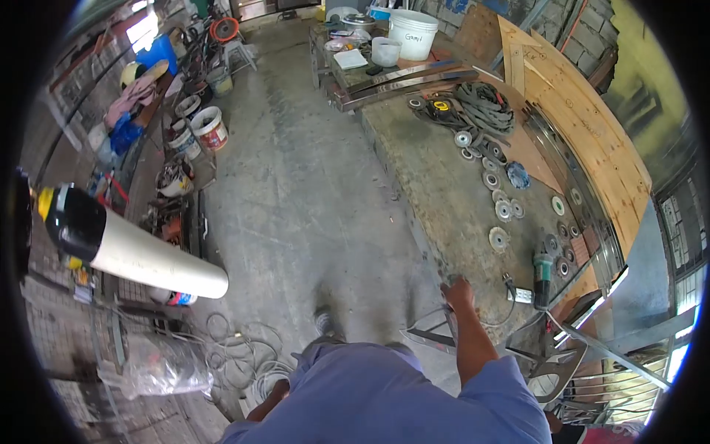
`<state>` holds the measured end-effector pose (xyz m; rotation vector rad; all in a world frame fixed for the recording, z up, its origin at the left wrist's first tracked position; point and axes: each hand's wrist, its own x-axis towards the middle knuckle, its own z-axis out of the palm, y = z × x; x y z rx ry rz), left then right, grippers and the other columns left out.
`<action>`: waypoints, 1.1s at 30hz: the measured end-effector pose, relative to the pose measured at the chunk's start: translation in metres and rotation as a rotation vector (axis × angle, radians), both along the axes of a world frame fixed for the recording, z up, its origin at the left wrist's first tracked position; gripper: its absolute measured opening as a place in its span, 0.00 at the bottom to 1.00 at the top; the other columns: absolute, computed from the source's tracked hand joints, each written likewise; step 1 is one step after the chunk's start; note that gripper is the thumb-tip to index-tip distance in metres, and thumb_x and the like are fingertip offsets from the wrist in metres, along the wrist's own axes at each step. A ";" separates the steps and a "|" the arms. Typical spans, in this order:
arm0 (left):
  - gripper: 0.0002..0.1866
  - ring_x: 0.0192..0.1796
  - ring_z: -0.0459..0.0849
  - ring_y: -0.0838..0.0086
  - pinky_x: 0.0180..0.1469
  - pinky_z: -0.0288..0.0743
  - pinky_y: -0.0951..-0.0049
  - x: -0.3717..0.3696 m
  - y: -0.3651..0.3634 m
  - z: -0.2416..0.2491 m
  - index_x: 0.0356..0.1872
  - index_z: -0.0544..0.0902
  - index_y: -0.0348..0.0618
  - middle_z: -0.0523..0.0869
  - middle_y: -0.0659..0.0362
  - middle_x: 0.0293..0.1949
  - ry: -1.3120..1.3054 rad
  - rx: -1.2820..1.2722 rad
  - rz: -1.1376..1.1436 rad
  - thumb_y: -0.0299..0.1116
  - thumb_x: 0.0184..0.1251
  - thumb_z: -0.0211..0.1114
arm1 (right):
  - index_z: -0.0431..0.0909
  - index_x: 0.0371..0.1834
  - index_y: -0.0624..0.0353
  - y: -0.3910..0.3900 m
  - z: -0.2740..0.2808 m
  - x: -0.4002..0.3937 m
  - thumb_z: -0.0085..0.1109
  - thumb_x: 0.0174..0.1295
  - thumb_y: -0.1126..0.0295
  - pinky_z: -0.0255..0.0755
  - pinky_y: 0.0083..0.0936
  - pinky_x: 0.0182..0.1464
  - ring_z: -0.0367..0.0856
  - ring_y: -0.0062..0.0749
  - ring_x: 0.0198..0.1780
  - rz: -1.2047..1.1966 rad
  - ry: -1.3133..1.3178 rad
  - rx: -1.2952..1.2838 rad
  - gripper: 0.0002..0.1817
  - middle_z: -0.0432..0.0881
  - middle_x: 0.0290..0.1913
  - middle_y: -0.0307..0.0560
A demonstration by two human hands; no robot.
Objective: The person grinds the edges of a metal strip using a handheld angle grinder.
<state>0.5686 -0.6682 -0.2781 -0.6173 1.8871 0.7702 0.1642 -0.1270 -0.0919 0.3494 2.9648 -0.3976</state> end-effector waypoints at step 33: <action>0.48 0.54 0.86 0.61 0.57 0.79 0.62 -0.961 -0.045 0.187 0.77 0.62 0.35 0.85 0.43 0.54 0.958 0.152 0.123 0.48 0.64 0.77 | 0.89 0.36 0.62 -0.083 0.017 -0.043 0.75 0.51 0.44 0.81 0.49 0.52 0.88 0.58 0.49 -0.799 -0.446 -0.015 0.27 0.89 0.42 0.64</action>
